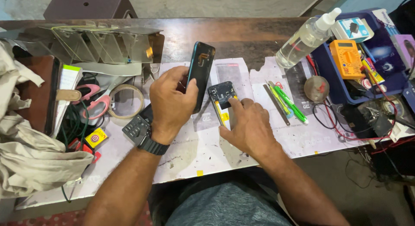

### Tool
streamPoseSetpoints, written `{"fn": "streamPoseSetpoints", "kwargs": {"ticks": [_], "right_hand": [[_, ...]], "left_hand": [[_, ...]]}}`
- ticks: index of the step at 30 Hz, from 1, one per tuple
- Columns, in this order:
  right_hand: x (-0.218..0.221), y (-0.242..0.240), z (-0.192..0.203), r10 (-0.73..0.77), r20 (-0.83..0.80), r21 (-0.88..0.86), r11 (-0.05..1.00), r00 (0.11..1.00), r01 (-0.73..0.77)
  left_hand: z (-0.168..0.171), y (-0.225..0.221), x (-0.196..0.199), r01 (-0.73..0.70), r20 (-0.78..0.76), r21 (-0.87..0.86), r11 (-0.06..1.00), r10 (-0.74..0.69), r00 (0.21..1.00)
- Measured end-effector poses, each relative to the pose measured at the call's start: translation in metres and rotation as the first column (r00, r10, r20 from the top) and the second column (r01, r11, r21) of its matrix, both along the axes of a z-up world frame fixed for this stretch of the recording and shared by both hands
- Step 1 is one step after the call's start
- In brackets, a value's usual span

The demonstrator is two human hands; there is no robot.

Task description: The person disassembles a smartphone, removes the battery, and applies adhesive to the battery and internal frame. They then reinsert the battery, connect the ribbon cable, and prepare to reassemble the device by aligning the back cover.

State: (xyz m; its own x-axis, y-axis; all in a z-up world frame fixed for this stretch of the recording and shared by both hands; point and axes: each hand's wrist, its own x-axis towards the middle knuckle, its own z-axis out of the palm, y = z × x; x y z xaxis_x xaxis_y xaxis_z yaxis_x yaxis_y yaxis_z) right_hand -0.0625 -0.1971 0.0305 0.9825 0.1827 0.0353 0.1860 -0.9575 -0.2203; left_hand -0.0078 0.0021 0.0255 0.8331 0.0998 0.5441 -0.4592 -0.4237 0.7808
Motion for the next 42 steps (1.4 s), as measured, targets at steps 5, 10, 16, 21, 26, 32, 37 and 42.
{"fn": "streamPoseSetpoints", "kwargs": {"ticks": [5, 10, 16, 21, 26, 32, 37, 42], "right_hand": [[0.000, -0.005, -0.006, 0.020, 0.067, 0.062, 0.998, 0.998, -0.024], [0.009, -0.024, -0.002, 0.028, 0.032, 0.207, 0.978, 0.999, -0.034], [0.029, -0.072, -0.002, 0.124, -0.418, 0.775, 0.566, 0.900, 0.282], [0.034, -0.107, -0.011, 0.524, -0.353, 0.922, 0.052, 0.776, 0.384], [0.028, -0.089, -0.004, 0.739, -0.128, 0.771, -0.346, 0.662, 0.535], [0.024, -0.068, -0.006, 0.655, -0.192, 0.813, -0.311, 0.731, 0.493], [0.007, -0.056, -0.003, 0.364, -0.286, 0.938, -0.084, 0.886, 0.337], [-0.016, -0.038, 0.025, 0.070, -0.116, 0.634, 0.773, 0.991, 0.020]], "left_hand": [[-0.002, 0.000, 0.000, -0.027, 0.061, 0.031, 0.999, 0.025, 0.998], [-0.010, 0.004, 0.005, 0.017, -0.087, -0.131, 0.991, -0.029, 0.996], [-0.010, 0.007, 0.008, 0.007, -0.120, -0.214, 0.977, -0.034, 0.992], [-0.012, 0.007, 0.008, -0.003, -0.123, -0.185, 0.983, -0.020, 0.992], [-0.014, 0.007, 0.010, -0.011, -0.136, -0.185, 0.983, -0.015, 0.991], [-0.016, 0.008, 0.012, 0.001, -0.159, -0.197, 0.980, -0.033, 0.987], [-0.016, 0.003, 0.011, 0.054, -0.211, -0.226, 0.973, -0.103, 0.972], [-0.015, 0.000, 0.008, 0.080, -0.259, -0.226, 0.971, -0.139, 0.956]]}}
